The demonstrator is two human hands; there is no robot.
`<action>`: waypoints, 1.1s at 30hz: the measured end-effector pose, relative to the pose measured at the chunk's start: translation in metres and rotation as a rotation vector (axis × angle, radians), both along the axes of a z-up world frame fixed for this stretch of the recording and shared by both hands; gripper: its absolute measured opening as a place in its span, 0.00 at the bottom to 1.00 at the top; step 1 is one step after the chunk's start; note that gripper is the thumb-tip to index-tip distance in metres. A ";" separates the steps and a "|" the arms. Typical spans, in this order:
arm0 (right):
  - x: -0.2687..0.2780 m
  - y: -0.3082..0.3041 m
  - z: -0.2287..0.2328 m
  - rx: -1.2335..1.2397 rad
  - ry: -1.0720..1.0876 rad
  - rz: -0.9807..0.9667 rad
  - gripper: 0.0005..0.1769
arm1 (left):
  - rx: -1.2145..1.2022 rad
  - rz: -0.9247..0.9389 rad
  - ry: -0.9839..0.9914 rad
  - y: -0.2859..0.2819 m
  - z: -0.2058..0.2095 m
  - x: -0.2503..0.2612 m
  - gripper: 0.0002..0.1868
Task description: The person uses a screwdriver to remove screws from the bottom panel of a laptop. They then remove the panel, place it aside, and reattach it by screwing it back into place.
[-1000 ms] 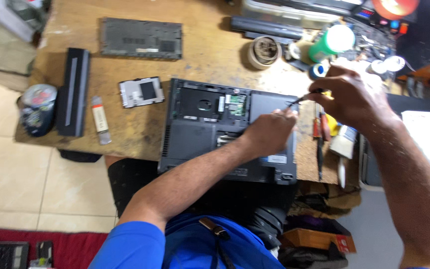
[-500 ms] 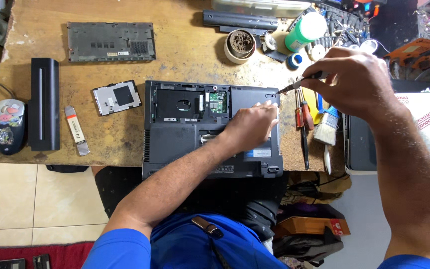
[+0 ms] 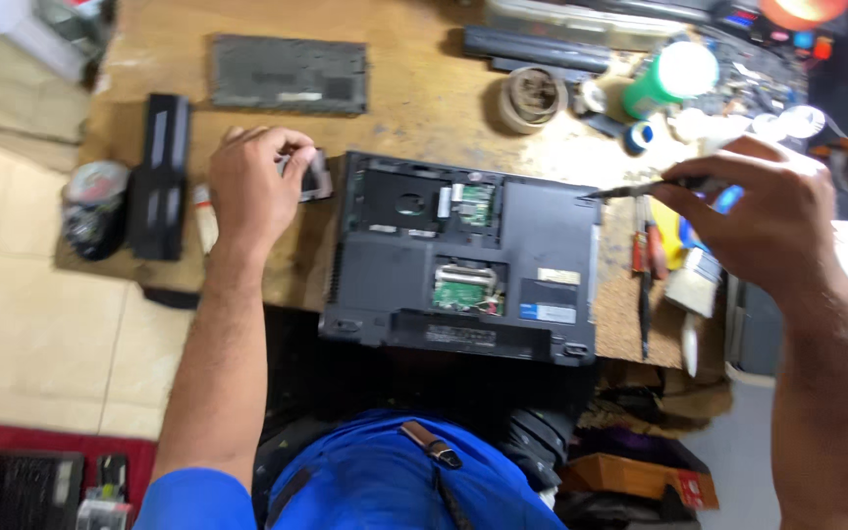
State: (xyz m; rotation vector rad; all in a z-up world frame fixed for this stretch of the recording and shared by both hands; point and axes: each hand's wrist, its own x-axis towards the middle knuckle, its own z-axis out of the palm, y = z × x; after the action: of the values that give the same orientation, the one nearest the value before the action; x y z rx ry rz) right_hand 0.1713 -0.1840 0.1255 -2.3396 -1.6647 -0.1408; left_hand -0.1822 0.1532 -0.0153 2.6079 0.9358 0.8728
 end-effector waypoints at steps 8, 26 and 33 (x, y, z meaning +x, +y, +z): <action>-0.032 0.029 -0.006 0.045 0.214 0.036 0.07 | -0.149 0.142 0.085 0.012 -0.010 -0.038 0.04; -0.120 0.135 -0.033 0.304 0.693 0.207 0.08 | -0.820 -0.320 -0.543 -0.064 0.015 0.013 0.12; -0.096 0.150 -0.077 0.263 0.918 0.088 0.08 | -0.808 -0.180 -0.566 -0.060 -0.013 0.015 0.10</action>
State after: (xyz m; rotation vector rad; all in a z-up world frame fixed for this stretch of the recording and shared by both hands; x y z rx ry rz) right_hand 0.0751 -0.0337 0.0486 -1.7007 -1.1695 0.6021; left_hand -0.1676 0.0930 -0.0282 1.6081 0.6766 0.8704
